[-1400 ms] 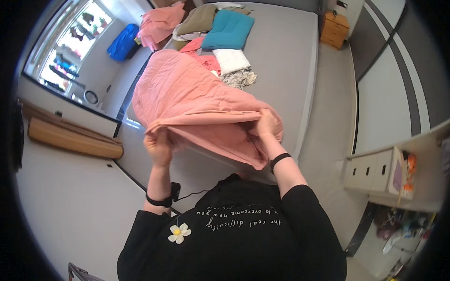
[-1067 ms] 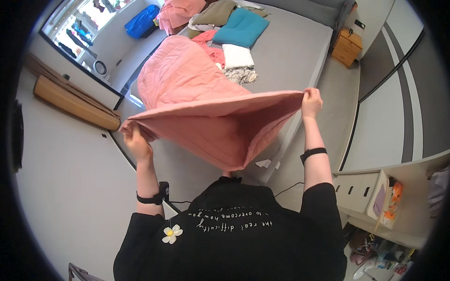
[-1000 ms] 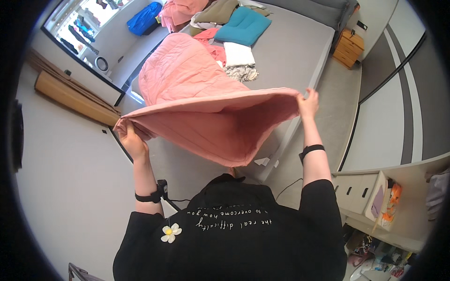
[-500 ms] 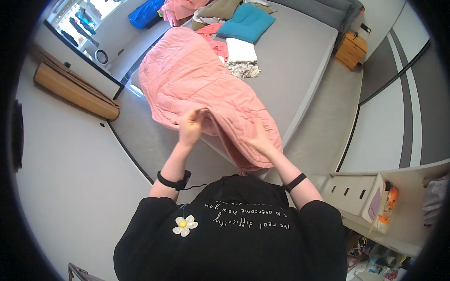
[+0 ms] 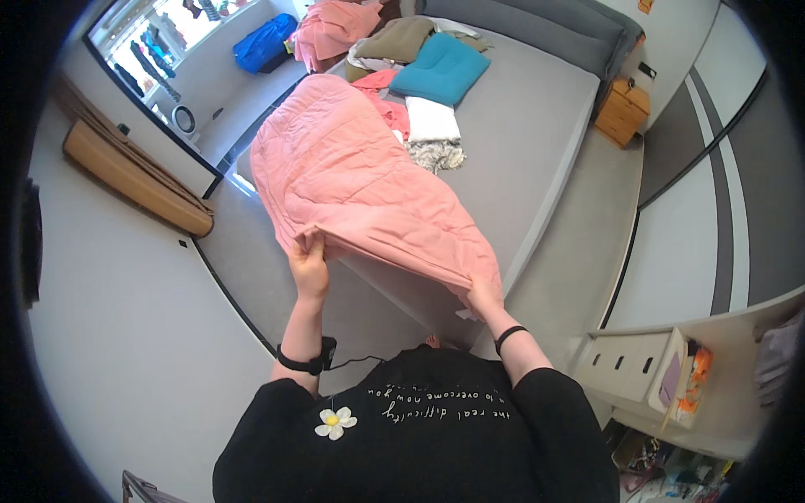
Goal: The person folds a pink comforter and a blue cushion, then places them into pillowcases on a bed. The person also handles a remote control and other bedding items during the process.
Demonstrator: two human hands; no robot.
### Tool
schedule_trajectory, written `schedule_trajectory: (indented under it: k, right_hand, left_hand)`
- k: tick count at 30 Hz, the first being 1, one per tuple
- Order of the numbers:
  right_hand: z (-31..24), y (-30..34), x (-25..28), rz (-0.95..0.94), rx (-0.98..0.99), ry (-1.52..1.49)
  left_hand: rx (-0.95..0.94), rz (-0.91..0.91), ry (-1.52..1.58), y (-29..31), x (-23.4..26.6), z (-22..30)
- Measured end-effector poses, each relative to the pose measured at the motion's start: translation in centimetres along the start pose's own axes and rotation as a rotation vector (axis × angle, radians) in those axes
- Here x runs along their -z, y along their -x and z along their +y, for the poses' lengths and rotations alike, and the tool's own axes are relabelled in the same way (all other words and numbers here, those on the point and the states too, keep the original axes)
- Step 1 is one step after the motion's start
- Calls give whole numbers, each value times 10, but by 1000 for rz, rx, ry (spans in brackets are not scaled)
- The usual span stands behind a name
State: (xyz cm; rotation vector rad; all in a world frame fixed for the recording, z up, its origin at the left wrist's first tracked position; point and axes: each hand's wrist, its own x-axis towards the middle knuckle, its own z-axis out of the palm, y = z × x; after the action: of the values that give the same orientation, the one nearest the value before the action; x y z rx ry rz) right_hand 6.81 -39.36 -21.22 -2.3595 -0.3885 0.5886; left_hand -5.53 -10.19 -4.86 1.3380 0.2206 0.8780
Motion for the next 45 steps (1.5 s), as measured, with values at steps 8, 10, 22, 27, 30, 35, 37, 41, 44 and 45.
schedule_trajectory:
  k: [8, 10, 22, 27, 30, 35, 37, 41, 44, 45]
  right_hand:
    - [8, -147, 80, 575, 219, -57]
    - [-77, -147, 120, 573, 435, -244]
    - [53, -95, 211, 146, 836, -283]
    - [202, -50, 185, -472, 666, 552]
    - [228, -91, 179, -212, 187, -121]
    - [47, -119, 291, 298, 921, 120]
    - [-13, -65, 342, 640, 1338, -45]
    - [-12, 25, 386, 823, 1621, 170]
    - [77, 30, 358, 656, 1530, 395]
    - [113, 30, 343, 539, 1406, 423]
  left_hand:
    - [-13, 247, -189, 26, 41, -11]
    - [-148, 366, -229, 32, 43, 12]
    - [360, 435, -270, 217, -26, -16]
    - [355, 626, -442, 292, -70, -38]
    - [351, 529, -673, 299, -94, -64]
    - [-134, 506, -530, 276, -149, 17]
    - [-305, 615, -579, 295, -173, 73]
    - [-257, 523, -606, 367, -153, 62]
    - [182, 333, -447, 430, -146, -16]
    - [258, 343, -386, 444, -146, -33]
